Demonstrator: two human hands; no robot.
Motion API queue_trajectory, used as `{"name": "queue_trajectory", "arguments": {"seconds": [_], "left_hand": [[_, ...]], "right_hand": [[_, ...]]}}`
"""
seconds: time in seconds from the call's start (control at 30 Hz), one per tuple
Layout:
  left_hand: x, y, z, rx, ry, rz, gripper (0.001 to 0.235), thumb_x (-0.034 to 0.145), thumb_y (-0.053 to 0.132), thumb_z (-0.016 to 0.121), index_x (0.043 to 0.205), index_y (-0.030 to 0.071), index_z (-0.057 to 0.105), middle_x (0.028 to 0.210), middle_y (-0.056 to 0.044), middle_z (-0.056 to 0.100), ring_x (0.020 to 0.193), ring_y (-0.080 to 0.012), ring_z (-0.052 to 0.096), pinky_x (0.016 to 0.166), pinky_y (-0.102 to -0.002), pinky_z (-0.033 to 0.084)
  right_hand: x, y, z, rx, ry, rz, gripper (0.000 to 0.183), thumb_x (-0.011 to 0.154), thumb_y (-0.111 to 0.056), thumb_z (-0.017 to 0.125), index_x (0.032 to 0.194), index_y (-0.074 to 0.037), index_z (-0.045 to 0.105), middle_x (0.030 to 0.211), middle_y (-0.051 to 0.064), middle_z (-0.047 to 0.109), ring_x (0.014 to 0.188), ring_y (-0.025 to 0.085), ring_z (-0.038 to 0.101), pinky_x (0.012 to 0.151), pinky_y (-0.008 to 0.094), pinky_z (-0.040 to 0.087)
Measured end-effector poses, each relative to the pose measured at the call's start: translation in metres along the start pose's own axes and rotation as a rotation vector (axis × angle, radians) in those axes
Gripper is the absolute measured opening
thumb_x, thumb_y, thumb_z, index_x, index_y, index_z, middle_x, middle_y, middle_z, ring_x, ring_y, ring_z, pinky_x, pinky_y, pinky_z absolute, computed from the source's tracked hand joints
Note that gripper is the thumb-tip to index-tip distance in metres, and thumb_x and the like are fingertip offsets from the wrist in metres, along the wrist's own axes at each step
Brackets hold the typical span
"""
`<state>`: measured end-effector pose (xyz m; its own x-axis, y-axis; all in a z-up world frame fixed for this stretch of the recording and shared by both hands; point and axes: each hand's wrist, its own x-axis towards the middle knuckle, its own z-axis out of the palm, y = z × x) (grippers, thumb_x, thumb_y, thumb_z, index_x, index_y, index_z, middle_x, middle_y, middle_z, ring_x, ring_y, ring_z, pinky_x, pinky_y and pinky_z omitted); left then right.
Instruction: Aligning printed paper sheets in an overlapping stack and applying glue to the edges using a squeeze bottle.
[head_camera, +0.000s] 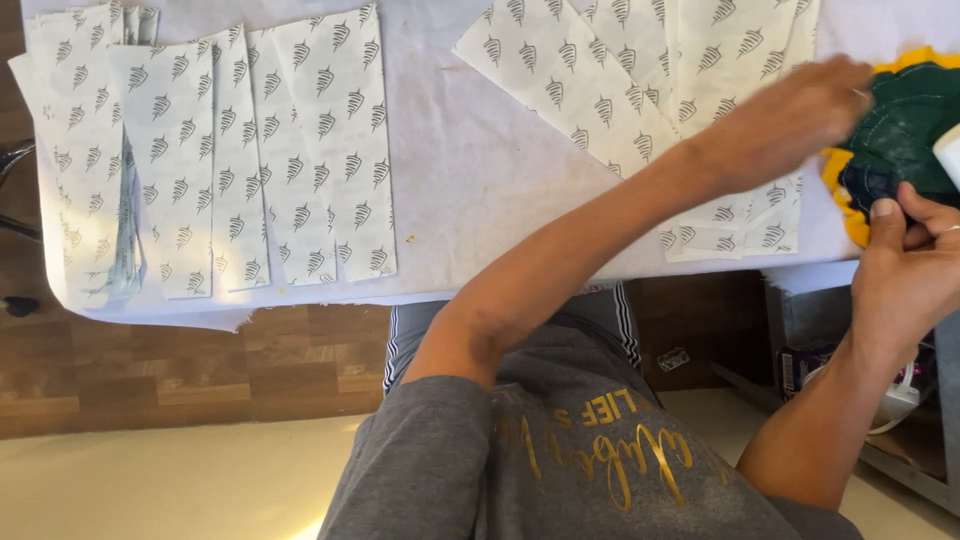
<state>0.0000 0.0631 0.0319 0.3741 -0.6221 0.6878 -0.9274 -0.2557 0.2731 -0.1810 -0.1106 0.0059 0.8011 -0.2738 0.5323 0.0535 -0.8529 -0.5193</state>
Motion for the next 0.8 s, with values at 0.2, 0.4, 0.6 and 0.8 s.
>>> {"name": "queue_trajectory", "arguments": {"seconds": [0.2, 0.4, 0.6, 0.8], "left_hand": [[-0.104, -0.027, -0.186, 0.055, 0.338, -0.175, 0.014, 0.098, 0.003, 0.057, 0.085, 0.001, 0.053, 0.079, -0.010, 0.047, 0.079, -0.0311, 0.048, 0.065, -0.045, 0.038], [-0.263, -0.007, -0.325, 0.674, 0.314, -0.742, 0.051, 0.100, 0.029, 0.080, 0.070, 0.002, 0.050, 0.085, -0.012, 0.062, 0.078, -0.0315, 0.050, 0.074, -0.043, 0.043], [-0.301, -0.004, -0.312, 0.554, 0.178, -0.907, 0.049, 0.076, 0.011, 0.088, 0.105, -0.005, 0.051, 0.122, -0.019, 0.055, 0.102, -0.0394, 0.047, 0.090, -0.050, 0.043], [-0.259, 0.013, -0.254, 0.696, 0.149, -0.767, 0.040, 0.085, 0.012, 0.082, 0.109, -0.013, 0.060, 0.107, -0.022, 0.065, 0.107, -0.0408, 0.054, 0.087, -0.051, 0.042]], "right_hand": [[0.000, 0.007, -0.001, 0.042, -0.064, 0.042, 0.019, 0.119, 0.013, 0.074, 0.138, 0.011, 0.072, 0.126, 0.018, 0.068, 0.096, 0.023, 0.054, 0.088, 0.035, 0.048], [-0.002, 0.027, 0.005, 0.017, -0.161, 0.179, 0.022, 0.125, -0.007, 0.071, 0.146, -0.001, 0.071, 0.113, 0.009, 0.060, 0.099, 0.020, 0.057, 0.092, 0.033, 0.049], [0.019, -0.057, 0.016, 0.173, -0.255, 0.013, 0.023, 0.125, 0.010, 0.071, 0.147, 0.004, 0.066, 0.120, 0.015, 0.060, 0.104, 0.024, 0.057, 0.098, 0.035, 0.049], [0.013, -0.142, 0.022, 0.311, -0.317, -0.103, 0.031, 0.124, 0.027, 0.070, 0.147, 0.009, 0.062, 0.127, 0.021, 0.060, 0.109, 0.028, 0.057, 0.104, 0.038, 0.050]]}}
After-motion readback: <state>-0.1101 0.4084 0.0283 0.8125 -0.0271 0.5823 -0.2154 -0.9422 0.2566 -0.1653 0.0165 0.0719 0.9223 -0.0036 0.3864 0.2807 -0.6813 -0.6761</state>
